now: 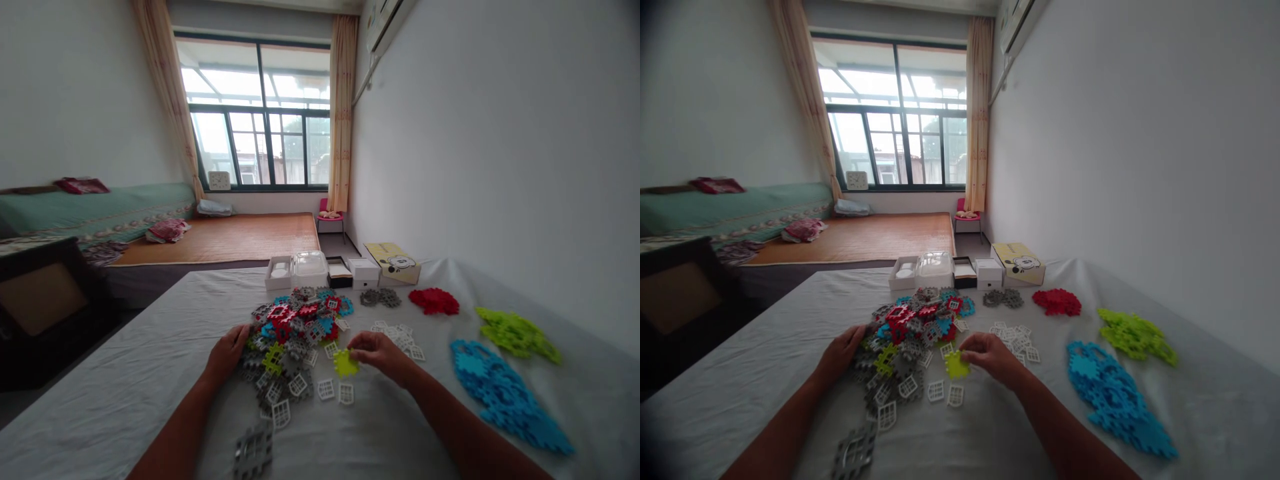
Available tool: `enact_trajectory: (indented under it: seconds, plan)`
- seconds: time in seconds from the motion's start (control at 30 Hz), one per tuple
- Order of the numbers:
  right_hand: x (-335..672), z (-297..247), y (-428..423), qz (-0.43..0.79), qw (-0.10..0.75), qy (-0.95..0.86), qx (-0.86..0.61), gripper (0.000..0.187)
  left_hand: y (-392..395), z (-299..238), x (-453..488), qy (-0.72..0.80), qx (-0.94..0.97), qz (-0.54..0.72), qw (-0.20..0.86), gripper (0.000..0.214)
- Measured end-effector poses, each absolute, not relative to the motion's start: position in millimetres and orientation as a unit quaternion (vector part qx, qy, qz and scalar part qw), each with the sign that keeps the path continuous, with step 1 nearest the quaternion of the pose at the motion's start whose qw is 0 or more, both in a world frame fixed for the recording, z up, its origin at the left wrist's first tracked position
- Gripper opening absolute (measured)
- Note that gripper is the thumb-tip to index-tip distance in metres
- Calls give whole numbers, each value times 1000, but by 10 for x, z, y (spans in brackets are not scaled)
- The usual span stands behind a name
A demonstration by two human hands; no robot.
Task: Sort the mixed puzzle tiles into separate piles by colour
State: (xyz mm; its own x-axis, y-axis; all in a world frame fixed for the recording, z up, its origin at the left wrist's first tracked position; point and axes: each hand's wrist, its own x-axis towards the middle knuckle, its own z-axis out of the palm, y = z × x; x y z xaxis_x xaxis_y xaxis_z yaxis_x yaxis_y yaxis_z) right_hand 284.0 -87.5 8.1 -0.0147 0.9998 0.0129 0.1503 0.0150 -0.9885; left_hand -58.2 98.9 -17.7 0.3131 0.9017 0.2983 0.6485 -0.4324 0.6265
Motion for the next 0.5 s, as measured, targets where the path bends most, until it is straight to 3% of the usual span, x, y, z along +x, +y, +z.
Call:
enact_trajectory:
  seconds: [0.23,0.5]
  plan:
    - [3146,457,-1278,267,426,-612,-611,26,1054,-209,-608,503,784,312,184,48]
    - [5278,330,-1803,13,599,-300,-742,34,1146,-270,-639,515,784,297,178,50]
